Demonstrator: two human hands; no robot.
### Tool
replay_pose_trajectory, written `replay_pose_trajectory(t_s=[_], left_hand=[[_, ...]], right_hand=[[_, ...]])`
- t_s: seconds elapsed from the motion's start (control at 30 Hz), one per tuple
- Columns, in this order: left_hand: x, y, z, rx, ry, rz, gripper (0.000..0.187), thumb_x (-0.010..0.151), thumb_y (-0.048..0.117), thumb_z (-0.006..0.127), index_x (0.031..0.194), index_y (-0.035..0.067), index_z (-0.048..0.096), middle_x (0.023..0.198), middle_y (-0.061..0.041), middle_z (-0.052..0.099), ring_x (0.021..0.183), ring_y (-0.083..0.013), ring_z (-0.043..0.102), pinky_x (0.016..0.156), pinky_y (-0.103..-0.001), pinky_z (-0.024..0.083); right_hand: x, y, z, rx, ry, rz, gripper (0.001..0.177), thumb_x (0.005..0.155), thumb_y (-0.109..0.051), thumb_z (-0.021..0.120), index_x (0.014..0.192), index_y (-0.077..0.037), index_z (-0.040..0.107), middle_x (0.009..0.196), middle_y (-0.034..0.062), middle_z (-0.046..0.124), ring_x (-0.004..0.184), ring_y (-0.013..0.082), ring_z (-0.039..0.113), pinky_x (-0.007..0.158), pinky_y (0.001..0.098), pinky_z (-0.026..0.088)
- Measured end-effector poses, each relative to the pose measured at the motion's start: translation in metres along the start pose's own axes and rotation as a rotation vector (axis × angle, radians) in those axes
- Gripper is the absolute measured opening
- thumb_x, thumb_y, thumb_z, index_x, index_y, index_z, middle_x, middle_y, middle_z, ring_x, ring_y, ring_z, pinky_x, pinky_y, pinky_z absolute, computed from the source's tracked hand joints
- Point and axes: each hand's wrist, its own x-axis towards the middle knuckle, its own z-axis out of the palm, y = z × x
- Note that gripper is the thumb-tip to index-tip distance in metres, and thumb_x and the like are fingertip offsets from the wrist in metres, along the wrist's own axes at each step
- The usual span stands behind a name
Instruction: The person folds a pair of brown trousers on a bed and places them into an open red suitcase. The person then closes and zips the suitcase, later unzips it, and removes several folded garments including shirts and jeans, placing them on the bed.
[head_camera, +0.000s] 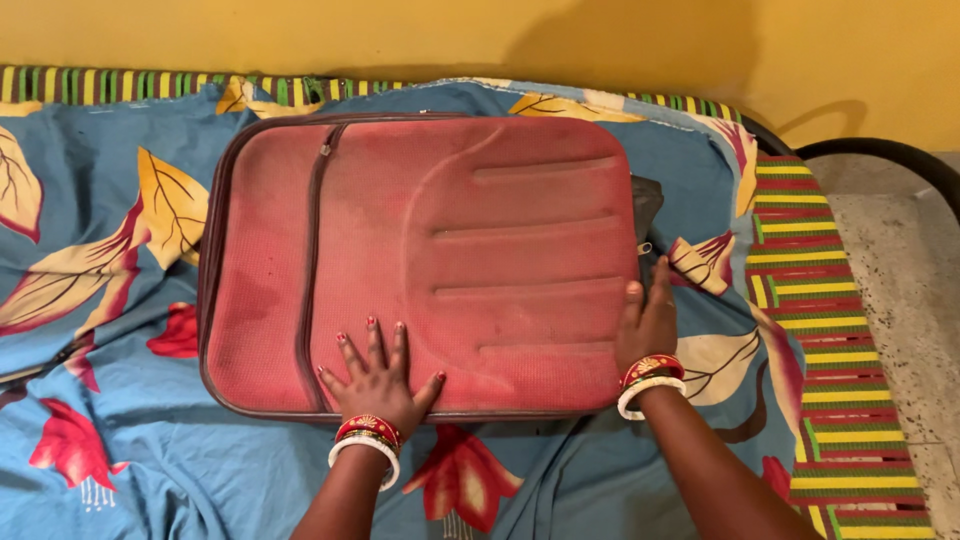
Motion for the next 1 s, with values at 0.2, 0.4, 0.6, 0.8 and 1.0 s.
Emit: replay_pose_trajectory(t_s=[0.2, 0.4, 0.6, 0.8, 1.0], left_hand=[[0.002, 0.002, -0.001, 0.02, 0.01, -0.001, 0.099, 0.086, 0.084, 0.038, 0.163, 0.031, 0.005, 0.171, -0.006, -0.001, 0.155, -0.0434, -0.001, 0.114, -0.072, 0.01], [0.003, 0.002, -0.001, 0.035, 0.01, -0.013, 0.099, 0.086, 0.084, 0.039, 0.163, 0.032, 0.005, 0.172, -0.006, -0.002, 0.155, -0.0424, -0.001, 0.115, -0.072, 0.011], [0.004, 0.002, -0.001, 0.037, -0.006, -0.017, 0.099, 0.086, 0.084, 0.039, 0.163, 0.032, 0.005, 0.172, -0.005, -0.001, 0.155, -0.0418, -0.001, 0.116, -0.071, 0.011], [0.002, 0.002, -0.001, 0.029, 0.008, -0.008, 0.099, 0.085, 0.084, 0.04, 0.163, 0.032, 0.007, 0.171, -0.006, 0.0, 0.155, -0.0427, -0.001, 0.115, -0.072, 0.01], [0.002, 0.002, 0.0, 0.025, 0.005, -0.018, 0.099, 0.085, 0.083, 0.04, 0.163, 0.033, 0.007, 0.171, -0.005, 0.0, 0.155, -0.0418, -0.001, 0.116, -0.071, 0.011]], right_hand=[[0.013, 0.04, 0.009, 0.062, -0.025, 0.165, 0.047, 0.108, -0.021, 0.04, 0.152, -0.006, 0.044, 0.145, 0.0237, 0.057, 0.132, 0.0413, 0.055, 0.11, 0.0444, 0.042], [0.06, 0.071, 0.025, -0.089, -0.047, -0.011, 0.049, 0.091, 0.005, 0.044, 0.133, -0.007, 0.067, 0.137, 0.0188, 0.064, 0.128, 0.0381, 0.06, 0.109, 0.0433, 0.047], [0.053, 0.073, 0.03, -0.024, 0.115, 0.122, 0.017, 0.099, -0.008, 0.064, 0.113, -0.003, 0.071, 0.121, 0.0214, 0.062, 0.109, 0.0375, 0.063, 0.095, 0.0449, 0.05], [0.061, 0.061, 0.005, -0.058, -0.082, 0.089, 0.017, 0.096, -0.012, 0.066, 0.11, -0.004, 0.073, 0.115, 0.0184, 0.064, 0.095, 0.0343, 0.068, 0.086, 0.0419, 0.055], [0.065, 0.049, -0.013, -0.29, -0.194, -0.123, 0.012, 0.093, -0.007, 0.065, 0.102, -0.001, 0.072, 0.106, 0.0198, 0.067, 0.096, 0.0402, 0.065, 0.085, 0.0476, 0.053]])
